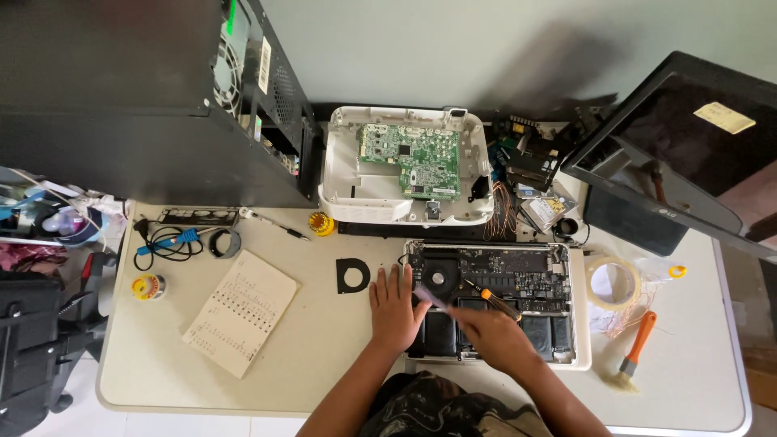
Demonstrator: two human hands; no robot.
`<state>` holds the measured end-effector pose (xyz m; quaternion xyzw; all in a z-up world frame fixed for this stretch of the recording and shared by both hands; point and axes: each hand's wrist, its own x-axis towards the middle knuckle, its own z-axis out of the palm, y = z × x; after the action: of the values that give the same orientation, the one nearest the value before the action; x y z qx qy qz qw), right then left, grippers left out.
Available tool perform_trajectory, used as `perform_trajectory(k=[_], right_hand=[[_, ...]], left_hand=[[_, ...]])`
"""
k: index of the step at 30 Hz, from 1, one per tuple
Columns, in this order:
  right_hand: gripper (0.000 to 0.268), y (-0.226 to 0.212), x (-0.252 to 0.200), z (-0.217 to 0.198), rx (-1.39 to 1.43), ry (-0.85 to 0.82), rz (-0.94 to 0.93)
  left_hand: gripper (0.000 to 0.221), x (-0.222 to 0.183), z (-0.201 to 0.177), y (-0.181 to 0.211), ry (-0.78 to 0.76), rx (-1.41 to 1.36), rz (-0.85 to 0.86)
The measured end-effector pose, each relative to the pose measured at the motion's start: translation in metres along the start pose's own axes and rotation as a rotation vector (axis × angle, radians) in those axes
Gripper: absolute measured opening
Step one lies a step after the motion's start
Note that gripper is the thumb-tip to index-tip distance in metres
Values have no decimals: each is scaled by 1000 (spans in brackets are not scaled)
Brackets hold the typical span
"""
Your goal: Clean the internal components of a laptop using a brush and perform repairs with a screwdriver.
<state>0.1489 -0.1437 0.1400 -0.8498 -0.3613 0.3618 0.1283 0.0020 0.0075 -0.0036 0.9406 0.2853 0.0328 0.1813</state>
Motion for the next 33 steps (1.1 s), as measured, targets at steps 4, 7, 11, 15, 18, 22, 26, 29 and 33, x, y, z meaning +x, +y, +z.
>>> perform_trajectory(k=[4,7,11,15,18,22,26,29,33], right_hand=[[40,13,-1,0,-96,26,42],[40,26,1,11,-30,47,12],[39,42,4,7,41,202,-94],[46,12,-2,-16,-278,-139,172],[35,28,2,-7,-67,-71,38],[39,28,-5,5,94,58,3],[37,13,-10,-11,65,35,-8],[59,5,-7,-8,-279,-120,130],[38,43,-14,7,-77,-32,-41]], left_hand=[[86,-4,0,0,11,-24,1],[87,-2,1,1,41,13,2],[85,-2,2,1,74,13,10],[85,-3,-3,2,-48,-43,-22],[87,1,1,-1,18,-22,3],[85,-5,2,1,-12,-42,1],[86,-4,5,0,91,-34,14],[87,-1,3,-1,-50,-88,-44],[90,-4,7,0,-5,-80,-16]])
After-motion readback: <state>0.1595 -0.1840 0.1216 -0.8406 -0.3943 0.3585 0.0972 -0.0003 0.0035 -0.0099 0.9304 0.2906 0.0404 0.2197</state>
